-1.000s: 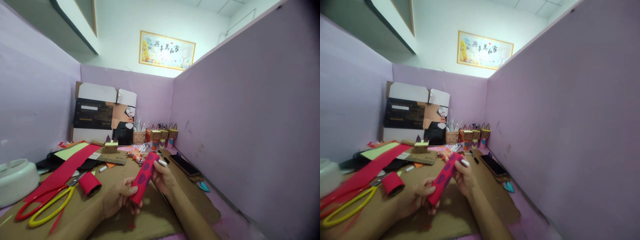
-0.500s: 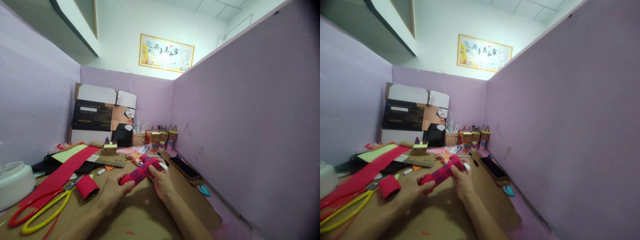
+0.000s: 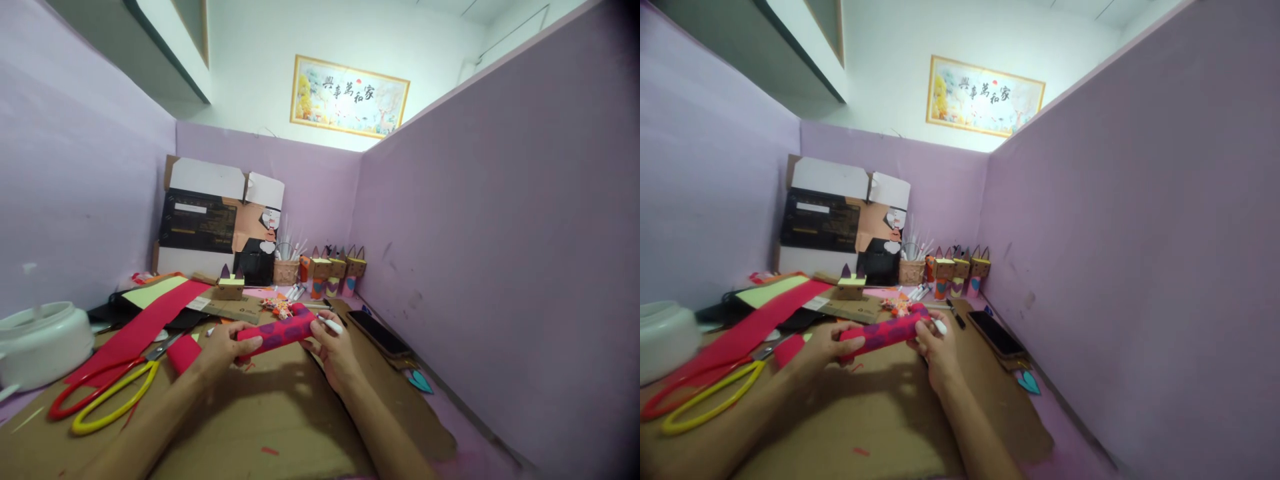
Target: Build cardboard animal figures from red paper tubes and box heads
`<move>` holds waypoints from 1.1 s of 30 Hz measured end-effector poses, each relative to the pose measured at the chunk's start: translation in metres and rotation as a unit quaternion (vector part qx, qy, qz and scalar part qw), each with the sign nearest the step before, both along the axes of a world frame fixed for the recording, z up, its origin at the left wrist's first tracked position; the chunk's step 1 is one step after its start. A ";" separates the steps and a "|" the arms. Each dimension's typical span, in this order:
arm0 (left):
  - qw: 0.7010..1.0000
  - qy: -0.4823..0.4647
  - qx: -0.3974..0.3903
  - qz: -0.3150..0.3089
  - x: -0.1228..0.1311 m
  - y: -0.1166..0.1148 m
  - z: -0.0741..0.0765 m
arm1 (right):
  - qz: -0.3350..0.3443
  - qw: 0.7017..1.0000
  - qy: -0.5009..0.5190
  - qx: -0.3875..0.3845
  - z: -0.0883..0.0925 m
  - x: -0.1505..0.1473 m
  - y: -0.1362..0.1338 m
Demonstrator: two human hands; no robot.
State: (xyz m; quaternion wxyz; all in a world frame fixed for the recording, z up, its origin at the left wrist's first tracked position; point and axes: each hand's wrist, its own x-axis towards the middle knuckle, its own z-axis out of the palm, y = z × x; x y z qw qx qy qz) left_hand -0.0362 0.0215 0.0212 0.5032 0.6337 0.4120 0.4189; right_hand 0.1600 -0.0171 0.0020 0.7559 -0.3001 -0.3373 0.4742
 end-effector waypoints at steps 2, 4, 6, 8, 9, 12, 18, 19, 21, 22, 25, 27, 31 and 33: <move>0.999 -0.035 0.001 0.016 0.001 0.000 -0.002 | -0.015 1.000 0.013 0.008 -0.002 -0.001 0.002; 0.998 -0.062 0.003 0.018 0.002 0.000 -0.004 | -0.020 0.999 0.028 0.013 -0.003 -0.002 0.003; 0.997 -0.072 0.007 0.009 0.002 0.000 -0.004 | -0.017 0.999 0.036 0.016 -0.003 -0.002 0.003; 0.997 -0.072 0.007 0.012 0.003 0.000 -0.002 | -0.015 0.999 0.039 0.017 -0.003 -0.003 0.003; 0.997 -0.071 0.008 0.018 0.003 0.000 -0.001 | -0.016 0.999 0.039 0.017 -0.003 -0.003 0.003; 0.997 -0.072 0.015 0.037 0.004 -0.002 0.003 | -0.019 0.999 0.041 0.019 -0.003 -0.004 0.003; 0.994 -0.089 0.031 0.046 0.003 -0.004 0.006 | -0.006 1.000 0.028 0.007 0.000 -0.003 0.000; 0.994 -0.092 0.035 0.042 0.002 -0.004 0.006 | -0.007 1.000 0.022 0.003 0.000 -0.002 -0.001; 0.994 -0.096 0.038 0.030 0.001 -0.003 0.004 | -0.016 1.000 0.010 0.001 0.000 -0.001 -0.001; 0.994 -0.098 0.035 0.022 0.000 -0.003 0.004 | -0.023 1.000 0.004 0.005 0.000 -0.001 0.000; 0.993 -0.113 0.031 0.003 0.000 -0.003 0.003 | -0.037 0.999 -0.013 0.036 -0.003 0.001 0.002; 0.991 -0.132 0.023 0.003 -0.001 -0.002 0.003 | -0.035 0.997 -0.028 0.068 -0.005 0.001 0.003; 0.983 -0.181 -0.034 0.006 -0.002 -0.001 0.004 | -0.032 0.987 -0.089 0.133 -0.004 -0.003 -0.001; 0.979 -0.191 -0.067 0.011 -0.003 -0.001 0.004 | -0.033 0.980 -0.127 0.149 -0.003 -0.005 -0.004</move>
